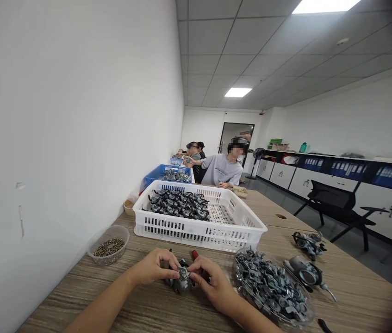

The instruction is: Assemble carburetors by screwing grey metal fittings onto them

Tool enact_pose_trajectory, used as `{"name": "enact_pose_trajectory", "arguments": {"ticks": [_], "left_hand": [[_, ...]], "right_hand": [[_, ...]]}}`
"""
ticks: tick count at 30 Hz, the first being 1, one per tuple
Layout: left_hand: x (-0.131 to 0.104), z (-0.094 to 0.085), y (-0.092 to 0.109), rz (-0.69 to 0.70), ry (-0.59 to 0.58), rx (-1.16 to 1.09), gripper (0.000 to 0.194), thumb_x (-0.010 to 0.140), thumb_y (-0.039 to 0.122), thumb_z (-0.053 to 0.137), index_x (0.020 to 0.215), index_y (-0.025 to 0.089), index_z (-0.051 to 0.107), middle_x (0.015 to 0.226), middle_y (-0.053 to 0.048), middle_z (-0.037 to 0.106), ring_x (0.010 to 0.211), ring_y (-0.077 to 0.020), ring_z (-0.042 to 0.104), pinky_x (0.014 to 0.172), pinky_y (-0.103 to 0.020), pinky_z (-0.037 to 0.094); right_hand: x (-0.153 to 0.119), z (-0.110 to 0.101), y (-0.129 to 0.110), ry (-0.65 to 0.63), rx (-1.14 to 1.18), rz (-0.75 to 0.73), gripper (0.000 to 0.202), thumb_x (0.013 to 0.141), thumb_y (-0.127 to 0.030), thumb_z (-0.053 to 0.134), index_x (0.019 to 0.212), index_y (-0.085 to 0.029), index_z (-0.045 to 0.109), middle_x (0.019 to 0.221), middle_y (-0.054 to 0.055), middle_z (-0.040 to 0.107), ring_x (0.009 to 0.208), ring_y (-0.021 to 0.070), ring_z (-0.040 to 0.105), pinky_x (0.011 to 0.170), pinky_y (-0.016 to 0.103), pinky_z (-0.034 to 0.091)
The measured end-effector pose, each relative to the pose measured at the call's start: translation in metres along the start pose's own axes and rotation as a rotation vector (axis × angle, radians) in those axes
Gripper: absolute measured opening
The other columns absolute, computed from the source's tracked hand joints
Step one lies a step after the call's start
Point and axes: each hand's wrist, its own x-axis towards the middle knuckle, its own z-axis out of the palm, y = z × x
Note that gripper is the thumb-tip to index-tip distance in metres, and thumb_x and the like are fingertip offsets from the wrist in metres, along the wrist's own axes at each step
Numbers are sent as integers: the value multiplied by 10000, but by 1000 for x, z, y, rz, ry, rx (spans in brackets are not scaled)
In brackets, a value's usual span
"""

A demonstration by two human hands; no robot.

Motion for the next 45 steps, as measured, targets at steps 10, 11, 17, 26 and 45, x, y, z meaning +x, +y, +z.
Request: {"name": "enact_pose_trajectory", "arguments": {"ticks": [10,11,17,26,45], "left_hand": [[0,0,3,7,-4,62,399,773,549,955,828,169,847,1038,-127,847,1038,-277,771,973,-395,572],[0,0,2,9,-1,65,405,773,558,952,824,171,844,1042,-126,847,1041,-277,771,979,-399,571],[0,2,-3,33,15,93,379,788,547,945,811,184,838,1039,-114,845,1023,-262,762,991,-401,554],[0,8,4,45,9,131,304,831,488,926,833,199,835,1044,-108,841,1039,-266,747,1009,-412,515],[-1,10,3,70,30,208,266,863,476,895,869,215,841,1053,-106,808,1091,-274,725,1024,-407,545]], "right_hand": [[2,-9,-3,68,-69,-33,312,1072,-499,593,1220,-235,671,937,56,746,777,196,695,671,302,565],[5,-15,-4,106,-89,-29,319,1077,-498,572,1239,-233,647,930,56,743,760,194,692,657,301,564],[19,-84,-5,369,-304,56,244,1003,-462,608,1054,-232,676,839,45,717,671,194,627,643,329,514],[-30,-205,9,640,-610,437,308,864,-452,631,1024,-220,755,798,59,771,685,226,699,643,330,483],[-102,-215,41,196,-610,495,497,955,-669,620,1116,-263,858,1168,110,832,977,309,747,867,401,586]]}}
